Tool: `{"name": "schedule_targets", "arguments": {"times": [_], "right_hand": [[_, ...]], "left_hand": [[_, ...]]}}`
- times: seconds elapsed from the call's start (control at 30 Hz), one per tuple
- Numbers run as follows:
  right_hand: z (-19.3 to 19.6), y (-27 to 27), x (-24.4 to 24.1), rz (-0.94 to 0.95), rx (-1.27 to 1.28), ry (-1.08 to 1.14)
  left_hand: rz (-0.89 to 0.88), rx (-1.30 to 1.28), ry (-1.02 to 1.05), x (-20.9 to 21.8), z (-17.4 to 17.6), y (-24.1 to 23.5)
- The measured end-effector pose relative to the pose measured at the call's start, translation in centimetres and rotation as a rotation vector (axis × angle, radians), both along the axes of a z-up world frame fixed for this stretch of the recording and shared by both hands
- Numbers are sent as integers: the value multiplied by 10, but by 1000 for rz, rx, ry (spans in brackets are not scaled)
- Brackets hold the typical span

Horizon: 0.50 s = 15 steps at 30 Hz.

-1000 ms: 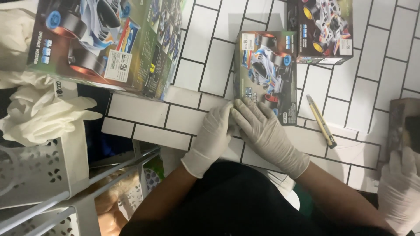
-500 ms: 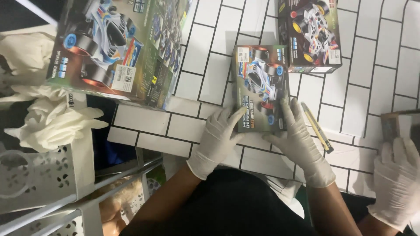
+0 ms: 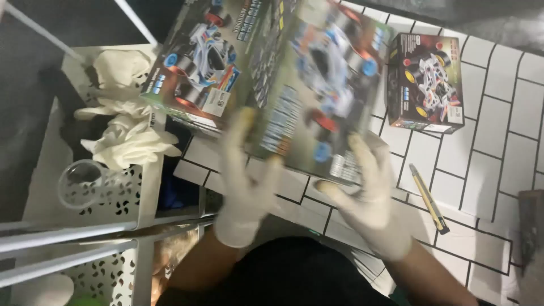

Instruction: The person assembles two toy cars, a red one and a blue one, by attaching wheels and other parts to the chassis. They use a small screwdriver to tighten screws on the wheels and place the completed cars into their respective boxes.

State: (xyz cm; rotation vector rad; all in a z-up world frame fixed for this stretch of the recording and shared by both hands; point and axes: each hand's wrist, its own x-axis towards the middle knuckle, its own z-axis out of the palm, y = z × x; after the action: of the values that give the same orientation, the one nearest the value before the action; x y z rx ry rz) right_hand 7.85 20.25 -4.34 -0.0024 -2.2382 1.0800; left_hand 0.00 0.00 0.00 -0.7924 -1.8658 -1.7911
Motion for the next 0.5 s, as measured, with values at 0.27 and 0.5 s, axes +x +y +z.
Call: {"name": "schedule_targets", "arguments": {"times": [0.27,0.5], "right_hand": [[62,-103,-87,389,115,61],[39,-134,-128,218,234,102]], "left_hand": [[564,-117,67,-59,46,-80],[493,-54,-19,-106,13,-100]]}}
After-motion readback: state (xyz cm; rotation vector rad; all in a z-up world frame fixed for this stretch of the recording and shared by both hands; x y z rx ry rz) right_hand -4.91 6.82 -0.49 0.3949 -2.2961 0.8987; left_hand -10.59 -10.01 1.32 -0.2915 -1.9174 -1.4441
